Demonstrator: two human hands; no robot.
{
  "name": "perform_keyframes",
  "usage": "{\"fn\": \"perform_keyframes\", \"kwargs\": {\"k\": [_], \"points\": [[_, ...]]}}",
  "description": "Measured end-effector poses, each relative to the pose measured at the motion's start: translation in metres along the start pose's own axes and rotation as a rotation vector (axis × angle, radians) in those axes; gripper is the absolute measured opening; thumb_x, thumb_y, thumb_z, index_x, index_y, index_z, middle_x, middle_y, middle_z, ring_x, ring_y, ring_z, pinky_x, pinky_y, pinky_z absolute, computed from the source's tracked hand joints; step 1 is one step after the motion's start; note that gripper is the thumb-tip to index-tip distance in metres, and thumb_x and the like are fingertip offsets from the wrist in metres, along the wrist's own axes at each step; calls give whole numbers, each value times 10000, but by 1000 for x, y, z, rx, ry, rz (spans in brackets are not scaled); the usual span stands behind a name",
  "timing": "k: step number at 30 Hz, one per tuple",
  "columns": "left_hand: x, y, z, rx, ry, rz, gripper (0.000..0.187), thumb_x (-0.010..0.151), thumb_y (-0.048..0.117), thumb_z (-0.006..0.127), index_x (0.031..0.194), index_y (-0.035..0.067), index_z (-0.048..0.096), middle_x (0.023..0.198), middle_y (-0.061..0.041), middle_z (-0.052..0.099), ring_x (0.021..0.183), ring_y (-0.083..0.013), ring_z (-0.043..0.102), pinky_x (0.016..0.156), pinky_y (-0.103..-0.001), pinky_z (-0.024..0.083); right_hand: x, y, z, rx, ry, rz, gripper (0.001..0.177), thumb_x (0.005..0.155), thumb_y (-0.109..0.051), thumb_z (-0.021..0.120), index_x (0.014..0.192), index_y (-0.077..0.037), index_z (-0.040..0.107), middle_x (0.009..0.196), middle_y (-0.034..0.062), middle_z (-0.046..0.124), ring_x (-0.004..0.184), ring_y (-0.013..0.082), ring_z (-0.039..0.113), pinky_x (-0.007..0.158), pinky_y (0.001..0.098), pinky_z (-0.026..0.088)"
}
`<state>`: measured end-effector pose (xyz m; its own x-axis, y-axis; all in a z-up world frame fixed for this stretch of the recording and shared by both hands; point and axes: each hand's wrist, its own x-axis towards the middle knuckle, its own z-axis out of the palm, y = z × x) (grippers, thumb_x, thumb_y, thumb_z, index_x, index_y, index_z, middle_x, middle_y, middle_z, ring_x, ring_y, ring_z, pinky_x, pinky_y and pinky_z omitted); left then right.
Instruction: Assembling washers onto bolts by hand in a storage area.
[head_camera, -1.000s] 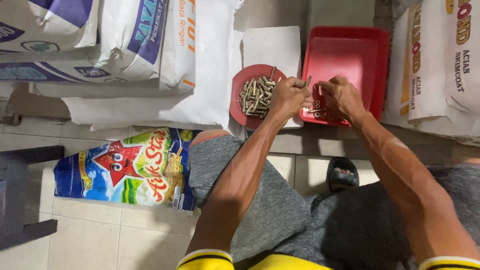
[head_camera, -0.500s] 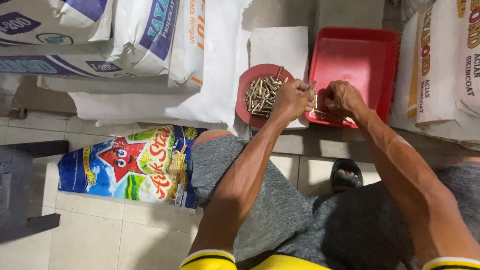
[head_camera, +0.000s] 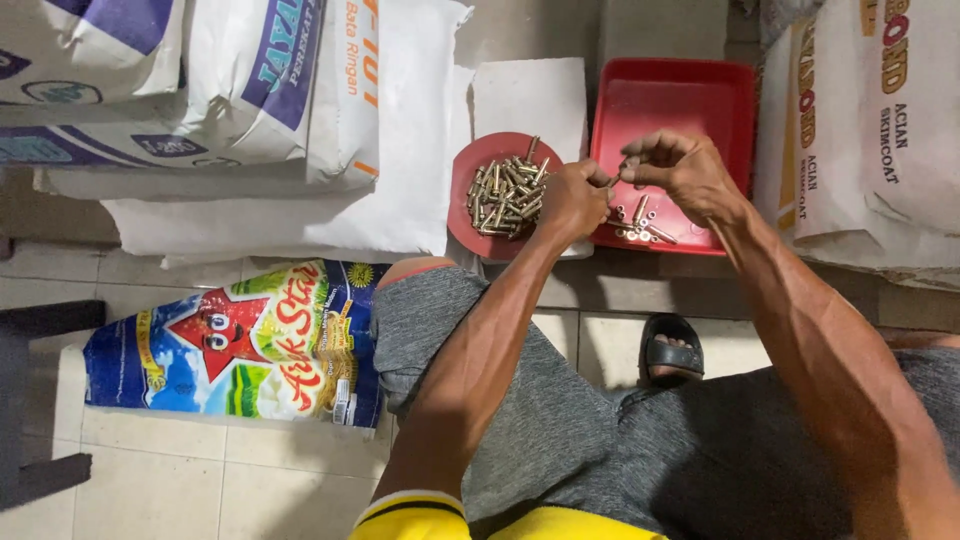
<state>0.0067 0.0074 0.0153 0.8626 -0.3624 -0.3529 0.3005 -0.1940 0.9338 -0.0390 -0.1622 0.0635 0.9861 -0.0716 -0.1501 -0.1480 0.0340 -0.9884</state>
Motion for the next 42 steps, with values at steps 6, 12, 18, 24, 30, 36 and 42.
{"fn": "perform_keyframes", "kwargs": {"k": [6, 12, 18, 24, 30, 36, 42], "points": [[-4, -2, 8, 346, -11, 213, 101, 856, 55, 697, 934, 74, 759, 775, -198, 749, 795, -373, 774, 623, -457, 632, -14, -14, 2, -145, -34, 19, 272, 783, 39, 872, 1007, 19, 719, 816, 148, 704, 722, 150, 685, 663, 248, 595], [-9, 3, 6, 322, 30, 194, 161, 888, 69, 677, 1029, 21, 737, 826, -262, 751, 856, -415, 769, 719, -496, 625, -11, 6, -10, -180, 65, 5, 150, 1064, -213, 753, 1057, -66, 723, 783, 85, 680, 726, 118, 669, 699, 239, 592], [-1, -10, 0, 331, 42, 189, 154, 892, 119, 662, 1029, 105, 732, 757, -154, 757, 820, -336, 781, 708, -430, 610, 4, 146, -82, -1141, -53, 170, 252, 860, -304, 798, 1112, -286, 801, 1000, 3, 801, 994, 249, 757, 871, 400, 615], [0, -16, -5, 184, 29, 218, 185, 847, 122, 683, 1010, 55, 737, 697, -154, 729, 710, -280, 762, 662, -388, 600, -10, 126, -64, -1420, -147, -80, 254, 903, -260, 754, 1155, -252, 783, 1037, 48, 778, 934, 325, 775, 833, 455, 656], [-3, -5, 0, 405, -5, 200, 141, 895, 129, 651, 1002, 112, 742, 748, -158, 760, 795, -342, 783, 645, -437, 622, 3, 102, -62, -853, 67, -152, 240, 922, -183, 793, 1138, -81, 769, 885, 178, 741, 874, 345, 732, 716, 463, 560], [-9, 11, -2, 376, -10, 193, 172, 907, 101, 652, 1047, 58, 742, 833, -237, 760, 859, -408, 771, 677, -499, 627, -10, -8, -7, -302, -3, -89, 235, 909, 16, 767, 1134, 13, 702, 893, 168, 722, 827, 195, 714, 764, 315, 591], [-7, 3, -4, 396, -67, 242, 149, 914, 123, 651, 1026, 87, 743, 869, -237, 765, 912, -416, 761, 767, -487, 607, -18, -24, 1, -387, -16, -51, 161, 943, -35, 754, 1102, -45, 733, 818, 111, 718, 747, 145, 679, 728, 273, 559]]}}
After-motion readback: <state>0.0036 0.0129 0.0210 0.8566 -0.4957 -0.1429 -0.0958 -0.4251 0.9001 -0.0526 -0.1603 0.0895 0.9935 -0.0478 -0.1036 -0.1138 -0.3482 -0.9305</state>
